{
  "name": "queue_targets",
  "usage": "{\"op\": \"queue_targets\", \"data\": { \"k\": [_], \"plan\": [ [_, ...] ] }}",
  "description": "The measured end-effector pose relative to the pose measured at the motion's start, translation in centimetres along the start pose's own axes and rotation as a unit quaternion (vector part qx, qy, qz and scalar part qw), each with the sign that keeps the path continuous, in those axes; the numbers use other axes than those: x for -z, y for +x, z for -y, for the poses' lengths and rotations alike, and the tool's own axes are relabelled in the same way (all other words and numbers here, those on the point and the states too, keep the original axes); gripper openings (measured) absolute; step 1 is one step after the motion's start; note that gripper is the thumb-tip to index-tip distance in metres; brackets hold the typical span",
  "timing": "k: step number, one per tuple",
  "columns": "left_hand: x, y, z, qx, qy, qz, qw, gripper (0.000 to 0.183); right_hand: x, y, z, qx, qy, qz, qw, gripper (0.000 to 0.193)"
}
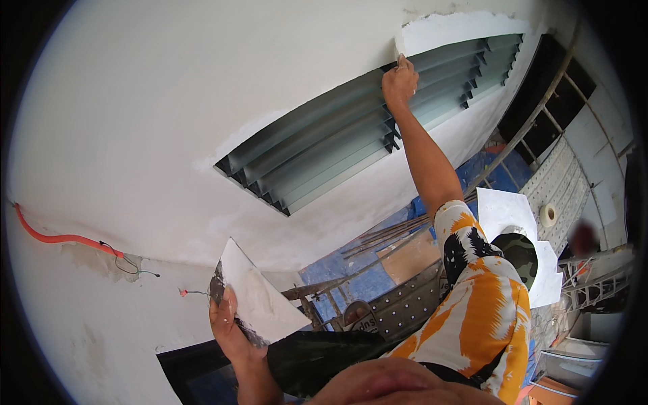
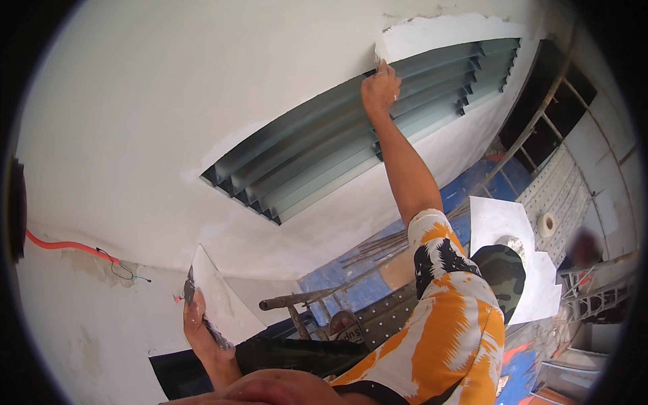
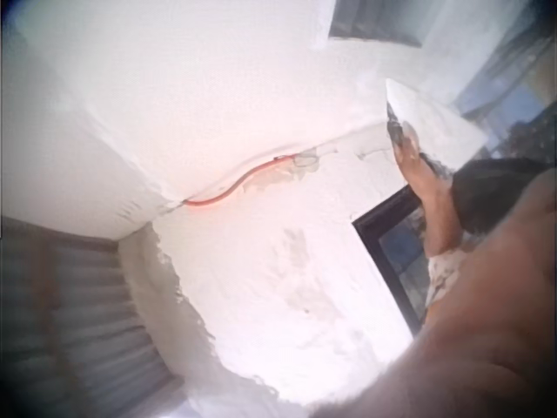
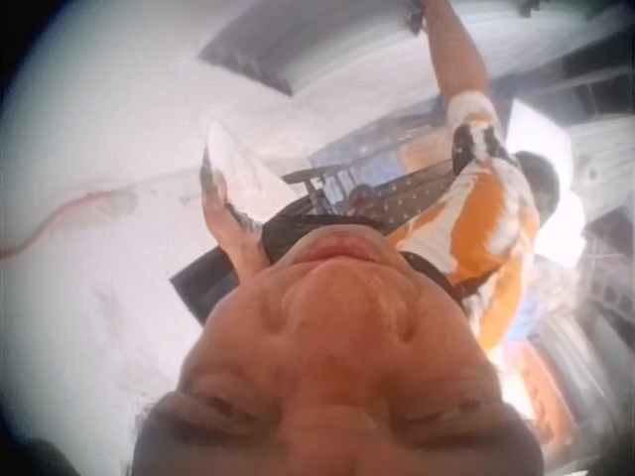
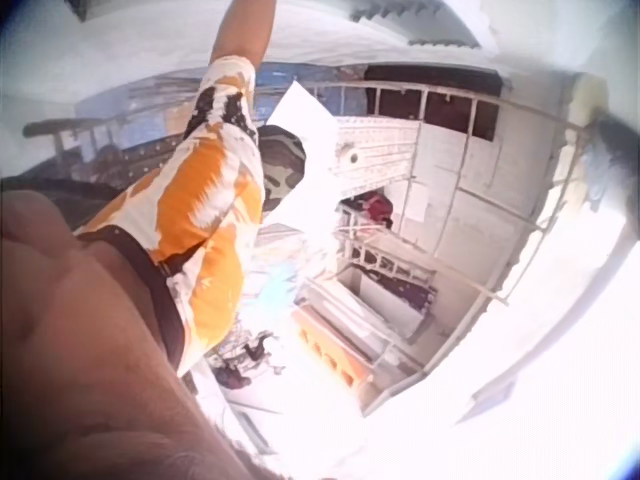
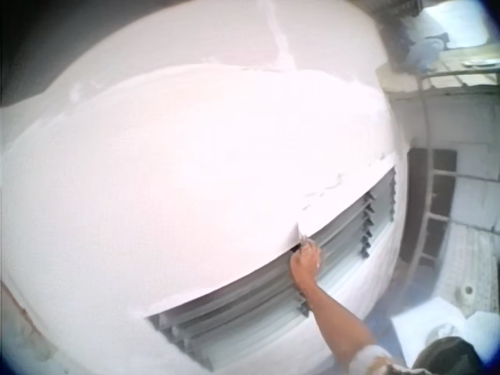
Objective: The person uses a trowel and hawk to apply white plaster to a ceiling area around a rectangular vent. They repeatedly scoop plaster from the hawk and smooth it onto the ceiling surface.
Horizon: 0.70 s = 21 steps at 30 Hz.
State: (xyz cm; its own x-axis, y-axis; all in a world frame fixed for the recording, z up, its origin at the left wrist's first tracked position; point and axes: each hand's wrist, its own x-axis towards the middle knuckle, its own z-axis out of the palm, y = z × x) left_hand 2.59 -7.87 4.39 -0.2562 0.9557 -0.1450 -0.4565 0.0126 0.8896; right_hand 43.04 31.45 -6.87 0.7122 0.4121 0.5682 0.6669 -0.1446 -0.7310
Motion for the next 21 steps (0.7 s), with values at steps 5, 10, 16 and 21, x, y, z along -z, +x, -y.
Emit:
{"op": "queue_targets", "data": {
  "k": [5, 10, 16, 21],
  "plan": [
    [-1.6, 0.9, 0.9, -0.003, -0.011, 0.009, 1.000, 0.048, -1.2, -6.3, 4.6, 0.105, 0.035, 0.037, 0.993, 0.048],
    [-1.8, 1.2, 1.0, -0.006, -0.009, -0.001, 1.000, 0.047, 1.0, -1.1, 2.4, 0.038, 0.079, -0.045, 0.995, 0.041],
    [-2.2, 1.3, 1.0, -0.005, 0.000, -0.008, 1.000, 0.044, 0.2, 0.7, 2.3, 0.056, 0.070, -0.025, 0.996, 0.039],
    [-2.7, 1.9, 1.5, 0.017, -0.001, -0.014, 1.000, 0.044, -0.5, -3.4, 3.2, -0.037, 0.105, -0.023, 0.994, 0.042]
  ]
}}
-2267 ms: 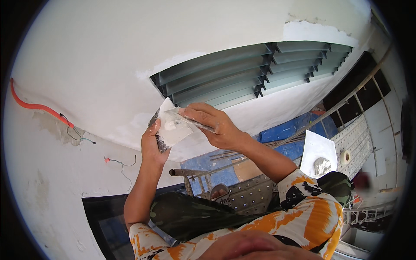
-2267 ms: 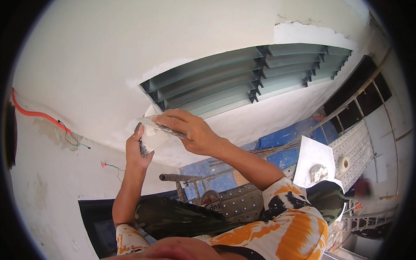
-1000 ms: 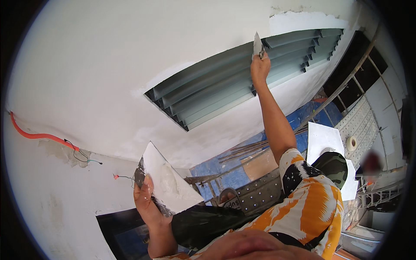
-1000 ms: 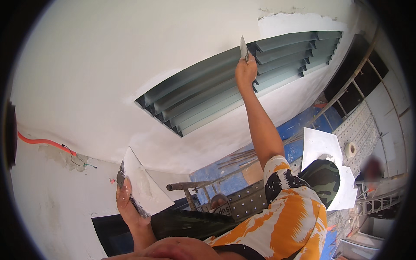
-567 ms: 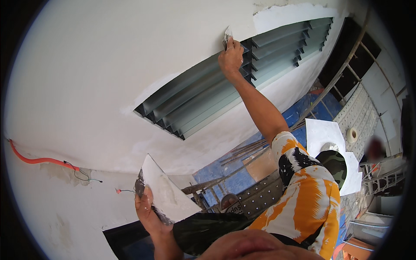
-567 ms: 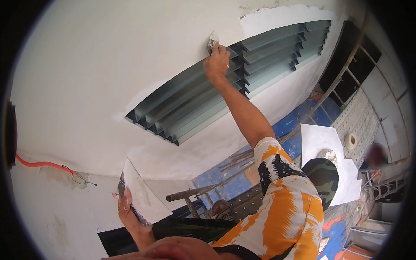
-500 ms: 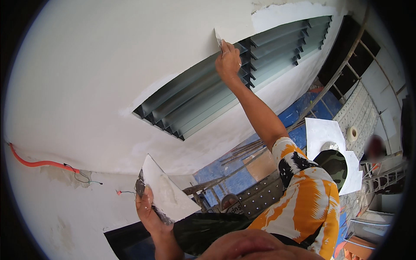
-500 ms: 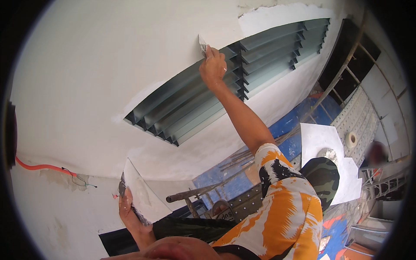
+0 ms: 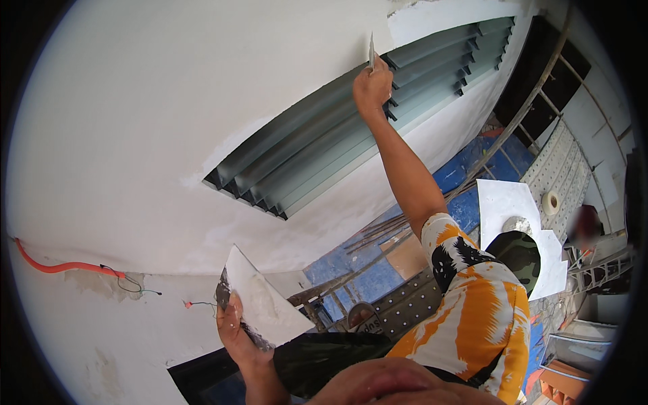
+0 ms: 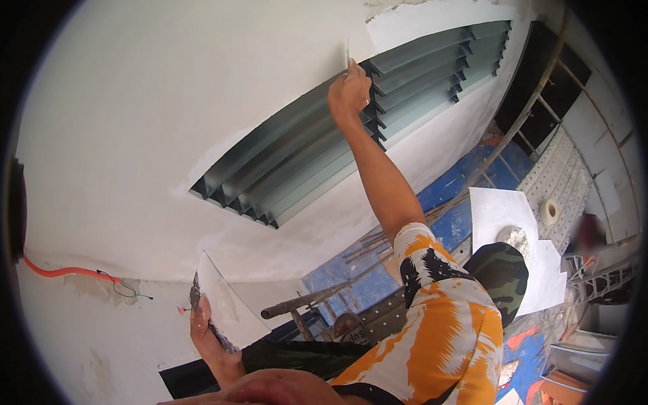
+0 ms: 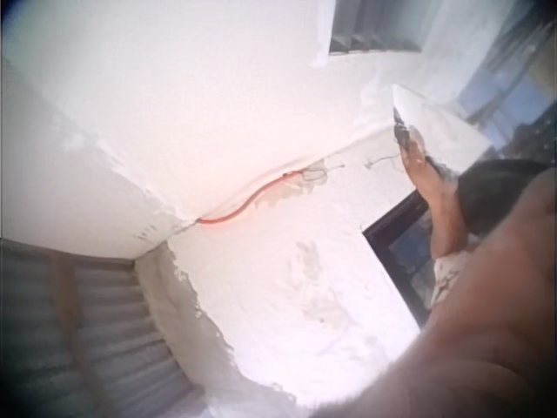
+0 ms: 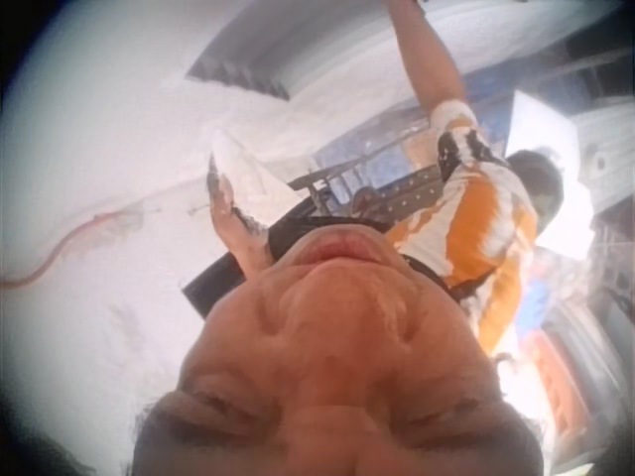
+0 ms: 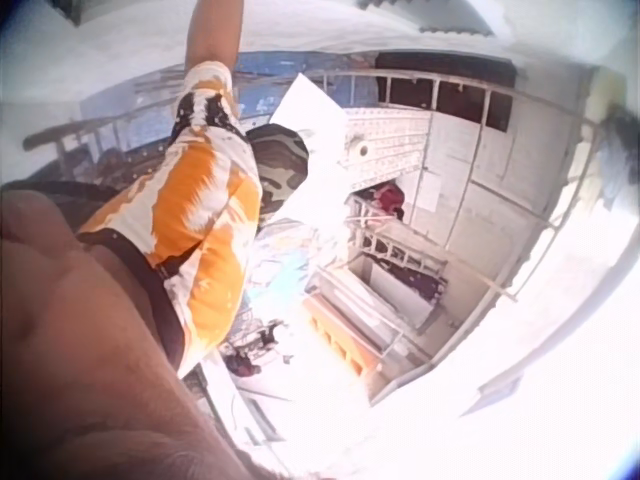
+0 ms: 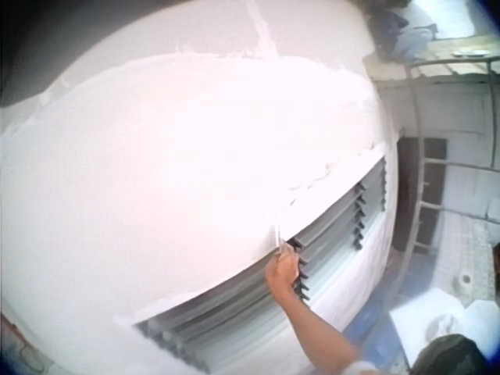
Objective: The person uses a trowel and hawk to apply white plaster to a ceiling area around a rectangular vent. They repeatedly scoop plaster from the hawk and smooth it onto the ceiling surface.
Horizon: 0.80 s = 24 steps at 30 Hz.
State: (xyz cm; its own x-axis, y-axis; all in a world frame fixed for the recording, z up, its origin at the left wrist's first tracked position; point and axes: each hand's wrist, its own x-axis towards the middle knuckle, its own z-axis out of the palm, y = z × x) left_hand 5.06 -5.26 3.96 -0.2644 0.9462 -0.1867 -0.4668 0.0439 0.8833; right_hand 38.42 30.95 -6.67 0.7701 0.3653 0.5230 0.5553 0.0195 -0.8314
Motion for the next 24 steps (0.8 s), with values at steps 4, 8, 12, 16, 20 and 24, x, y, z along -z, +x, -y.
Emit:
{"op": "queue_targets", "data": {
  "k": [4, 8, 12, 16, 20, 24],
  "plan": [
    [0.4, 0.1, 0.2, -0.001, -0.009, 0.024, 1.000, 0.046, -1.3, -1.0, 4.7, -0.036, -0.051, 0.021, 0.998, 0.050],
    [1.0, 0.9, 0.4, 0.017, -0.011, 0.052, 0.998, 0.052, 0.5, -4.9, 7.7, -0.027, -0.057, 0.140, 0.988, 0.048],
    [1.8, 0.8, 0.2, 0.014, -0.002, 0.030, 0.999, 0.053, 4.3, -1.2, 3.4, -0.033, 0.030, 0.144, 0.989, 0.045],
    [2.3, 0.0, -0.2, 0.006, 0.008, 0.008, 1.000, 0.052, 3.1, 6.5, -0.7, 0.025, 0.042, -0.011, 0.999, 0.044],
    [2.2, 0.4, 0.0, -0.008, -0.023, 0.040, 0.999, 0.050, 0.7, 3.9, -0.2, 0.019, 0.001, 0.049, 0.999, 0.048],
    [2.0, 1.0, 0.5, 0.009, -0.018, 0.029, 0.999, 0.047, -0.5, -5.8, 5.2, -0.025, 0.010, 0.106, 0.994, 0.049]
  ]
}}
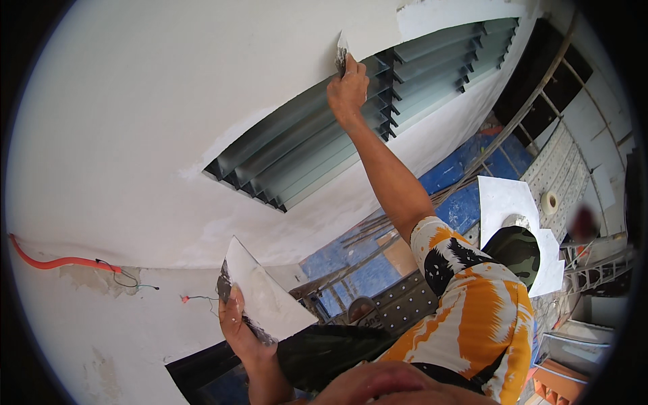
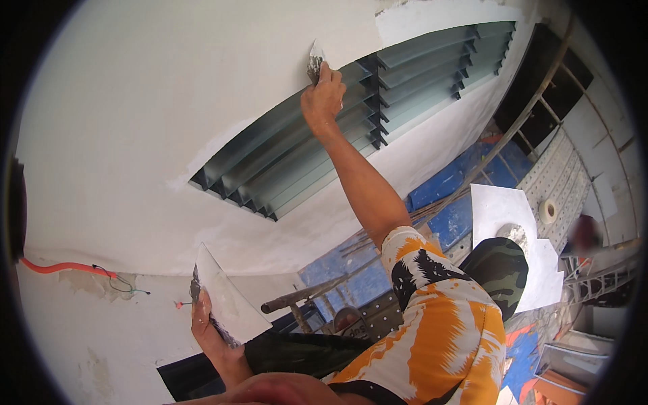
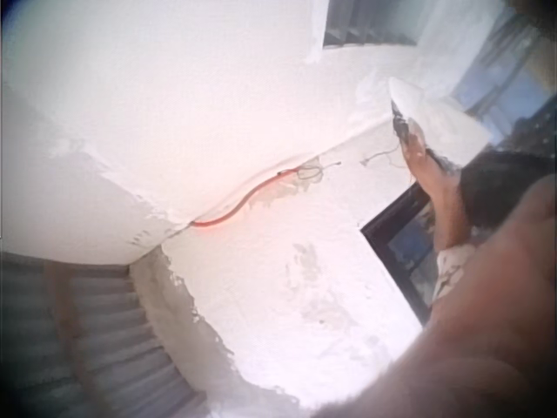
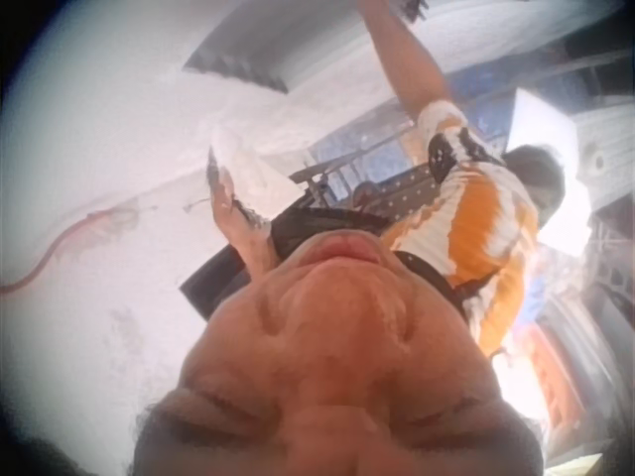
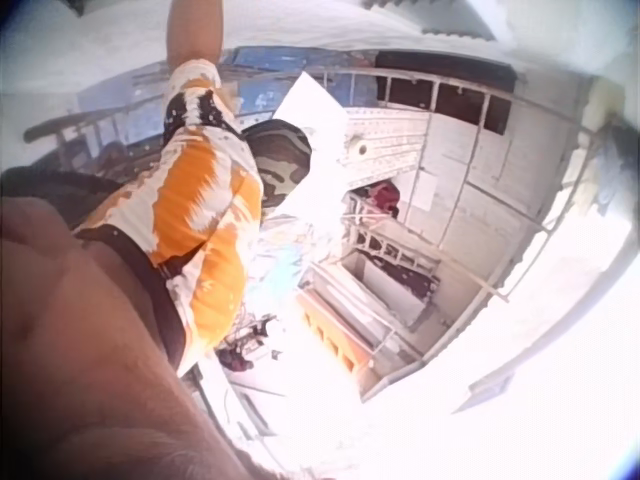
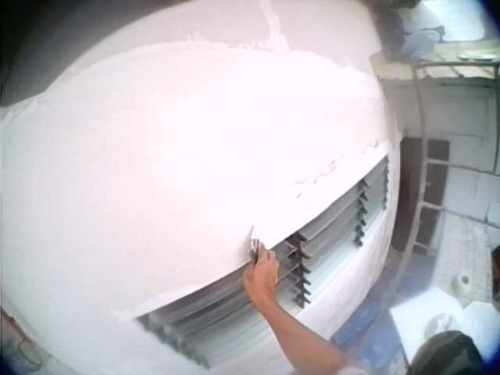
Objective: The person uses a trowel and hawk to apply white plaster to a ceiling area around a rectangular vent. They repeatedly scoop plaster from the hawk and smooth it onto the ceiling surface.
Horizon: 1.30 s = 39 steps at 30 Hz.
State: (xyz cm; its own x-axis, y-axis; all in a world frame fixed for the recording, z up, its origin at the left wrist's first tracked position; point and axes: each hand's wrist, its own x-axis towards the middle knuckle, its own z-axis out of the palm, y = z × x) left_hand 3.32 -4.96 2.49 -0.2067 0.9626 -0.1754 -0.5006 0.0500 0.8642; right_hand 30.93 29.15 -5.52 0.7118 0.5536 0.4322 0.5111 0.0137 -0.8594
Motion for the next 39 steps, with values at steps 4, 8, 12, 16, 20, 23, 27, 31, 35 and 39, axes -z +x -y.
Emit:
{"op": "queue_targets", "data": {
  "k": [4, 8, 12, 16, 20, 23, 27, 31, 35, 39],
  "plan": [
    [0.1, 0.2, 0.3, 0.008, -0.016, 0.007, 1.000, 0.044, -0.1, -6.9, 3.6, 0.002, 0.037, 0.112, 0.993, 0.051],
    [0.8, 0.0, 0.2, 0.018, -0.038, -0.017, 0.999, 0.043, 1.3, -5.6, 3.3, -0.035, 0.087, 0.075, 0.993, 0.050],
    [1.4, -0.5, -0.3, 0.005, -0.036, -0.015, 0.999, 0.044, 0.3, -2.3, 3.9, -0.039, 0.067, -0.097, 0.992, 0.052],
    [1.1, -0.7, -0.4, 0.009, -0.063, 0.030, 0.998, 0.045, -2.4, -5.6, 6.8, -0.057, -0.023, 0.075, 0.995, 0.048],
    [0.7, -0.5, -0.2, 0.022, -0.063, -0.022, 0.997, 0.044, -1.4, -8.8, 5.9, -0.006, 0.040, 0.123, 0.992, 0.046],
    [1.0, -0.7, -0.3, 0.032, -0.064, -0.014, 0.997, 0.042, 1.5, -3.2, 2.3, 0.009, 0.082, 0.021, 0.996, 0.049],
    [1.5, -1.4, -0.7, 0.019, -0.041, 0.002, 0.999, 0.044, 5.1, 8.4, -2.5, -0.058, -0.015, -0.071, 0.996, 0.048],
    [1.2, -1.1, -0.4, 0.027, -0.039, 0.010, 0.999, 0.043, 5.1, 10.3, -3.6, -0.027, -0.027, 0.024, 0.999, 0.050],
    [0.1, -0.2, 0.4, 0.044, -0.056, -0.037, 0.997, 0.040, 0.1, 0.3, 0.2, 0.045, -0.053, 0.053, 0.996, 0.055],
    [-0.6, 0.8, 0.5, 0.067, -0.074, -0.066, 0.993, 0.037, -2.0, -9.5, 4.3, 0.103, 0.013, 0.125, 0.987, 0.048]
  ]
}}
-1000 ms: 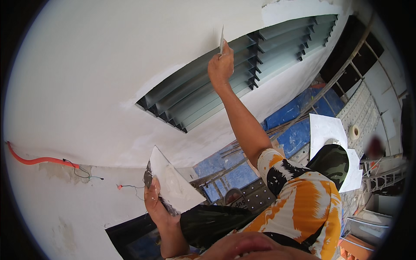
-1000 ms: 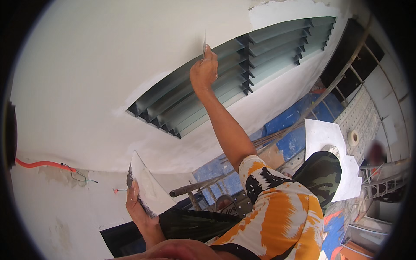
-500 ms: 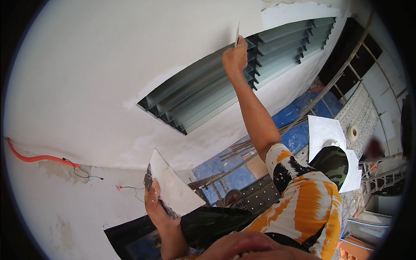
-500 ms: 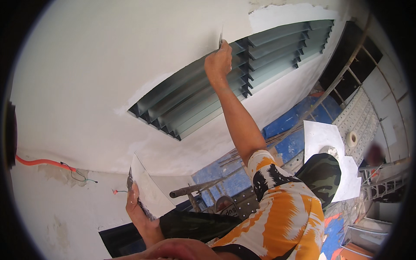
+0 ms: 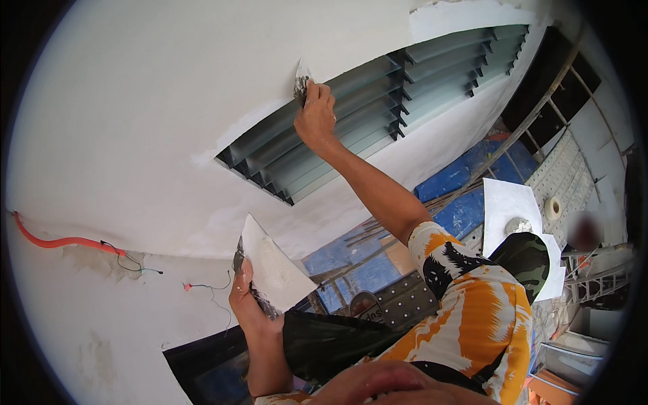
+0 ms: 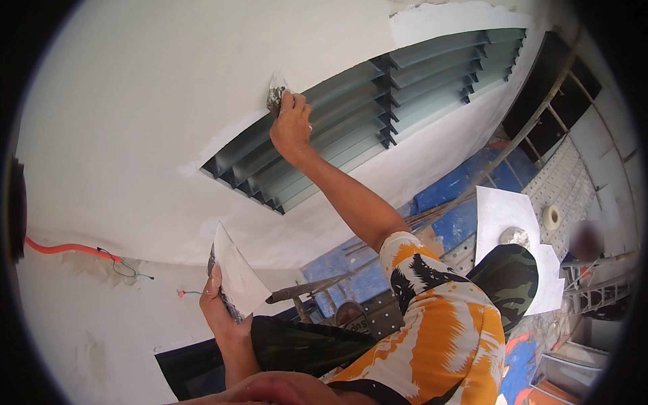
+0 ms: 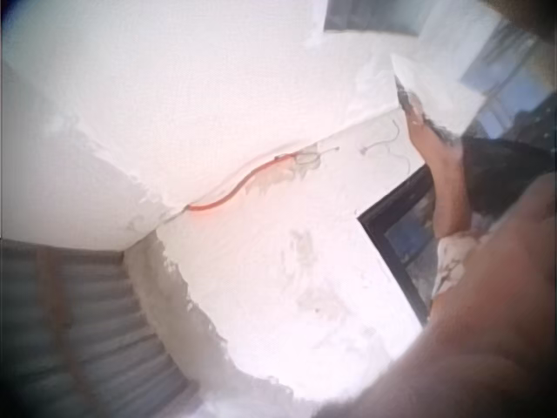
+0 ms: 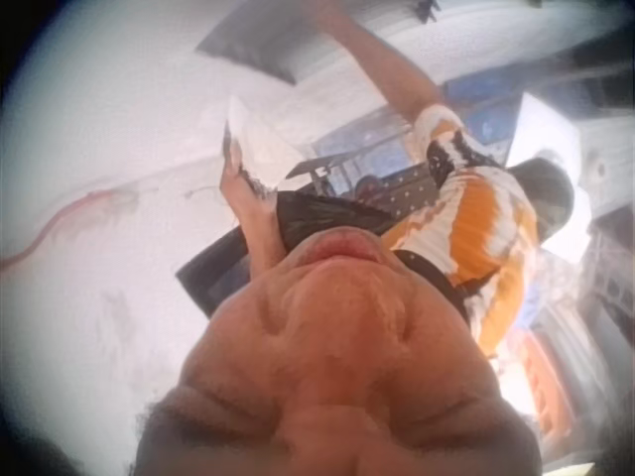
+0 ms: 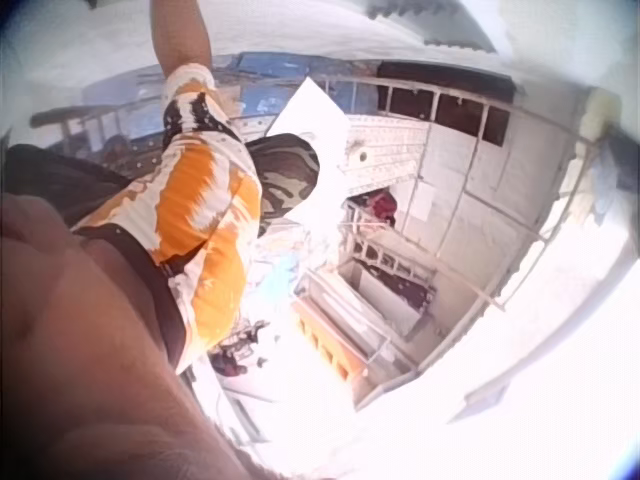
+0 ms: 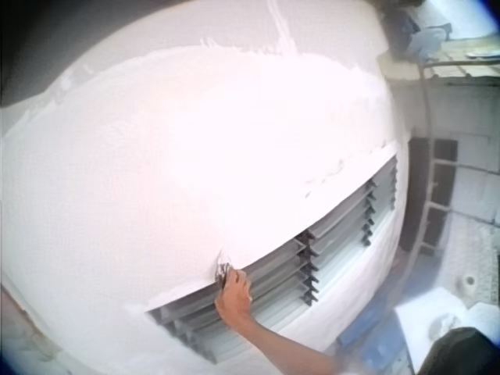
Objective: The person uses a trowel and hawk to apply white plaster to a ceiling area around a rectangular vent. They repeatedly scoop plaster from the hawk and smooth it onto the ceiling surface.
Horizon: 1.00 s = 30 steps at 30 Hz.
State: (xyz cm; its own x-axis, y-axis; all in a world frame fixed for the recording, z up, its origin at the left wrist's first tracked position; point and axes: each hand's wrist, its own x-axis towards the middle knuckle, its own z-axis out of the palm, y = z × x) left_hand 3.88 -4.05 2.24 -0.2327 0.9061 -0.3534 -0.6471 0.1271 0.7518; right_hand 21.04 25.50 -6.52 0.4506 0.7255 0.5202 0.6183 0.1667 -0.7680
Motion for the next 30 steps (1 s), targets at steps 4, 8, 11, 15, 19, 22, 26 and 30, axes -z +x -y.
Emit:
{"op": "queue_targets", "data": {
  "k": [4, 8, 11, 15, 19, 22, 26, 30],
  "plan": [
    [-0.2, 1.9, -1.2, 0.048, -0.040, -0.063, 0.996, 0.033, 5.7, -3.3, 2.8, -0.019, 0.396, 0.190, 0.898, 0.042],
    [-0.5, 4.5, -1.4, 0.050, -0.048, -0.003, 0.998, 0.026, 14.6, -7.1, 5.2, 0.319, 0.500, 0.314, 0.741, 0.060],
    [-0.6, 5.0, -1.0, -0.010, 0.130, 0.057, 0.990, 0.031, 18.1, -8.7, 5.4, 0.459, 0.300, 0.343, 0.763, 0.070],
    [-1.0, 4.3, -1.2, 0.122, -0.177, 0.177, 0.960, 0.036, 18.5, -6.2, 0.8, 0.384, 0.120, 0.358, 0.842, 0.054],
    [-1.8, 2.7, -1.4, 0.051, -0.122, 0.244, 0.961, 0.043, 17.7, 0.9, -8.2, -0.307, 0.502, 0.385, 0.711, 0.037],
    [-2.9, 1.6, -0.8, 0.051, -0.068, 0.245, 0.966, 0.046, 14.9, 5.6, -13.2, -0.396, 0.529, 0.361, 0.658, 0.034],
    [-4.6, 0.6, 0.0, 0.049, -0.046, 0.224, 0.972, 0.049, 10.1, 9.1, -15.9, -0.390, 0.615, 0.355, 0.587, 0.029],
    [-5.7, -0.1, 0.1, 0.027, -0.028, 0.140, 0.989, 0.030, 10.8, 13.3, -18.6, -0.358, 0.694, 0.272, 0.562, 0.029]
  ]
}}
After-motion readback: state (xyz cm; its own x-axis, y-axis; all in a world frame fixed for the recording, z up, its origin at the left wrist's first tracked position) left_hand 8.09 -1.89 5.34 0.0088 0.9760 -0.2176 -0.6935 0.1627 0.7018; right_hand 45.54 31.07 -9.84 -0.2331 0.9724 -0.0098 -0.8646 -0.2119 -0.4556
